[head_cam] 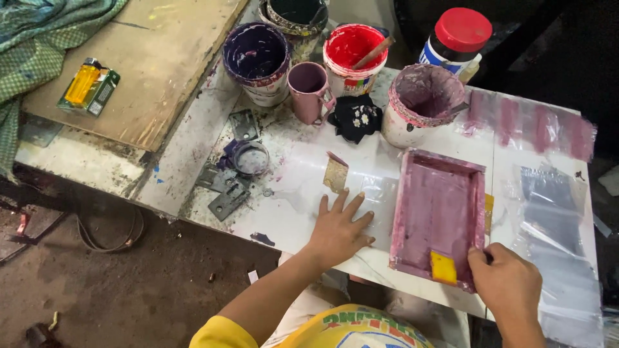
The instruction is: The person spreads a purple substance inside a rectangular tray using a yellow sponge. They move the sponge back and forth to coat the interior surface evenly. The person then picks up a small wooden block and places it inside the tray.
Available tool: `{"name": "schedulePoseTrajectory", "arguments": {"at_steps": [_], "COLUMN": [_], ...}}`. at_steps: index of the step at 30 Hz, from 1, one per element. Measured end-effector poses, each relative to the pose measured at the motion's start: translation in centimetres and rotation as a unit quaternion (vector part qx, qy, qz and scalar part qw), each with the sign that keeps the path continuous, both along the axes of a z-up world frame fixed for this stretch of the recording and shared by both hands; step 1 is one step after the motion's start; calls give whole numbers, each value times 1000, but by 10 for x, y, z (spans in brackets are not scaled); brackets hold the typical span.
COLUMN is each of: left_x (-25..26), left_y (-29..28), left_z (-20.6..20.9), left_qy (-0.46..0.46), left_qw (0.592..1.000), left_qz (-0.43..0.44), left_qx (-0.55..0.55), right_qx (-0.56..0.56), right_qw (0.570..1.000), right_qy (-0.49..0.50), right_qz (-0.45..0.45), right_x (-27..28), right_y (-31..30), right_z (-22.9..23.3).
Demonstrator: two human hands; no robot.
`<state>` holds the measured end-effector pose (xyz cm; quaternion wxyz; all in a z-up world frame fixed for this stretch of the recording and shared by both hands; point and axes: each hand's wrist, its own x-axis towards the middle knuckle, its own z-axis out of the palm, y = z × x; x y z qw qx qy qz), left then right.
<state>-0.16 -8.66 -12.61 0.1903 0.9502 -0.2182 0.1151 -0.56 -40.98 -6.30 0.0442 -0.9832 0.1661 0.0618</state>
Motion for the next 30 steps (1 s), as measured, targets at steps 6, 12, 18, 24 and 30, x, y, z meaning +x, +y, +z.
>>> {"name": "schedulePoseTrajectory", "arguments": {"at_steps": [6,12,18,24,30], "left_x": [3,16,25,30,30], "left_y": [-1,-7,-15,-9,3], "left_z": [-13,12,-12,-16,4], "left_qy": [6,190,60,85,96], "left_qw": [999,964,978,965,980], "left_qz": [44,174,200,247,175], "left_qx": [0,61,16,-17,19], "right_qx": [17,7,23,30,15], "right_qw": [999,1000,999,999,999], "right_qy": [33,5,20,20,25], "right_qz": [-33,-8,-15,0,20], "right_x": [-4,-3,-4,0,5], "right_y": [4,-2,10,18,28], "right_z": [15,1,13,10,-7]}}
